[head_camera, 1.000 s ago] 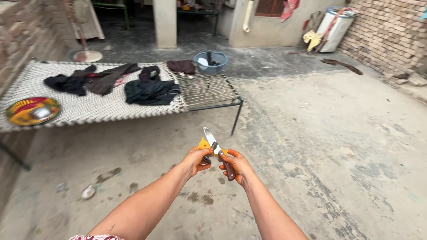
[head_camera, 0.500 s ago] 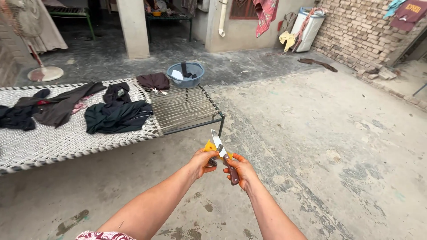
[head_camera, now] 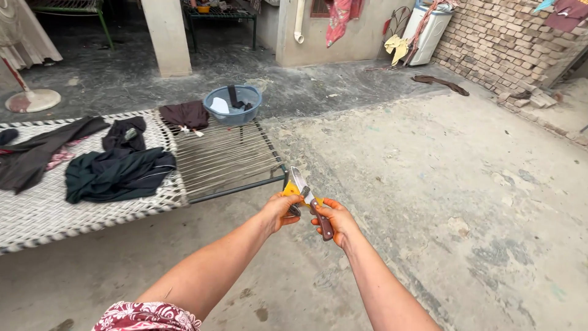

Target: Scraping mortar from a brick wall with tools, handling laundry items, and cutting tape.

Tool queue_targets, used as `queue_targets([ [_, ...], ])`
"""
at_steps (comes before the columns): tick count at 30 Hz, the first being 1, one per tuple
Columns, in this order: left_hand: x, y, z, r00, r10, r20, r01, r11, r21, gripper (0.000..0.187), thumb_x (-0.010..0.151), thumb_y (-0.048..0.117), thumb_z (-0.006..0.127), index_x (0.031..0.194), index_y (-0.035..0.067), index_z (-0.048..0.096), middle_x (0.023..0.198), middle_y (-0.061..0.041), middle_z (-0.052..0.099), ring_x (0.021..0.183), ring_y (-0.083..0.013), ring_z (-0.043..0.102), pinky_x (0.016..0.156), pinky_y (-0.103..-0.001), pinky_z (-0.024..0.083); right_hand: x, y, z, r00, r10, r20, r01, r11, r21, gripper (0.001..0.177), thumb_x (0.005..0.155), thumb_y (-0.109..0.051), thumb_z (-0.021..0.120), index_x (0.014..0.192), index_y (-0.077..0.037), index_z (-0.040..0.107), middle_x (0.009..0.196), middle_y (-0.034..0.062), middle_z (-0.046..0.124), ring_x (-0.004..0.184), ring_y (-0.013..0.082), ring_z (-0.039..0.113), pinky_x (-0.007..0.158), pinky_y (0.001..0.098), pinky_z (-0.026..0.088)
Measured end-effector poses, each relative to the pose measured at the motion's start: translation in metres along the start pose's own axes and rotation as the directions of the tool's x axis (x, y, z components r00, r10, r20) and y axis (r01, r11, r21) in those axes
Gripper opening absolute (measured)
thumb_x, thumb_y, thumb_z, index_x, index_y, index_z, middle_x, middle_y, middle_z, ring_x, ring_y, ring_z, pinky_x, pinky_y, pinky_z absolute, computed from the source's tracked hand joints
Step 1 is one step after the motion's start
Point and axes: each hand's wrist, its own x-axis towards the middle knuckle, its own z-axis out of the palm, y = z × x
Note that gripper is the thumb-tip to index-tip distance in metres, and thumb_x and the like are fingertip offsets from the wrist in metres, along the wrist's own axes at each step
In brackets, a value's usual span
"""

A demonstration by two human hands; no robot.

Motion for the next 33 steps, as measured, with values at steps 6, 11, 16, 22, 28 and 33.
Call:
queue_targets([
  [6,0.071,0.022,0.056,0.999,0.042,0.03,-0.043,0.999,0.023,0.043,0.083,0.026,0.078,0.12,0.014,0.059,0.105,-0.006,0.065,0.089,-0.0223,0.064,0.083,-0.046,0.06,0.063,-0.045,-0.055,1.0,0.007,0.016,-0.007,1.0,-0.025,0.075,0.089,-0.018,0.072,0.154,-0.011,0.035,0.11,0.0152,0.075,0.074,0.0223,0.071,0.052,0.0344,0.054],
  [11,0.118,0.042,0.089,1.0,0.006,-0.007,-0.006,1.0,0.028,0.043,0.084,0.025,0.078,0.119,0.014,0.057,0.106,-0.007,0.066,0.088,-0.0218,0.066,0.085,-0.046,0.061,0.113,-0.069,-0.085,1.0,0.024,-0.008,-0.024,1.0,-0.005,0.074,0.09,-0.017,0.073,0.154,-0.011,0.038,0.11,0.0175,0.074,0.074,0.0226,0.071,0.052,0.0341,0.053],
  [16,0.2,0.063,0.106,1.0,-0.006,-0.006,0.007,1.0,0.029,0.042,0.085,0.026,0.078,0.119,0.012,0.057,0.103,-0.006,0.065,0.089,-0.022,0.066,0.084,-0.046,0.062,0.184,-0.098,-0.107,0.999,0.026,-0.029,-0.026,1.0,-0.001,0.072,0.09,-0.016,0.072,0.153,-0.009,0.038,0.111,0.0177,0.074,0.074,0.0226,0.072,0.052,0.0338,0.053],
  [22,0.308,0.106,0.125,1.0,0.001,0.018,-0.002,0.999,0.05,0.036,0.085,0.026,0.078,0.114,0.012,0.061,0.096,-0.005,0.067,0.085,-0.0213,0.065,0.081,-0.045,0.061,0.285,-0.137,-0.125,1.0,-0.007,-0.003,0.007,1.0,-0.004,0.07,0.091,-0.018,0.071,0.153,-0.009,0.041,0.11,0.016,0.074,0.074,0.0213,0.071,0.052,0.0325,0.053],
  [28,0.395,0.154,0.147,0.999,-0.035,-0.009,0.036,0.997,0.072,0.037,0.086,0.024,0.079,0.114,0.014,0.056,0.098,-0.005,0.067,0.084,-0.0209,0.067,0.083,-0.047,0.061,0.374,-0.174,-0.144,0.999,-0.001,-0.048,0.002,1.0,0.031,0.073,0.09,-0.019,0.071,0.154,-0.011,0.038,0.108,0.015,0.075,0.075,0.0227,0.071,0.053,0.0341,0.053],
  [33,0.47,0.173,0.167,0.998,-0.024,0.059,0.019,0.996,0.087,0.037,0.085,0.027,0.078,0.115,0.012,0.063,0.096,-0.003,0.066,0.082,-0.0183,0.064,0.081,-0.045,0.062,0.43,-0.208,-0.166,0.998,0.019,-0.061,-0.017,0.999,0.029,0.073,0.09,-0.019,0.072,0.154,-0.012,0.038,0.106,0.0149,0.075,0.076,0.0222,0.071,0.054,0.0341,0.053],
])
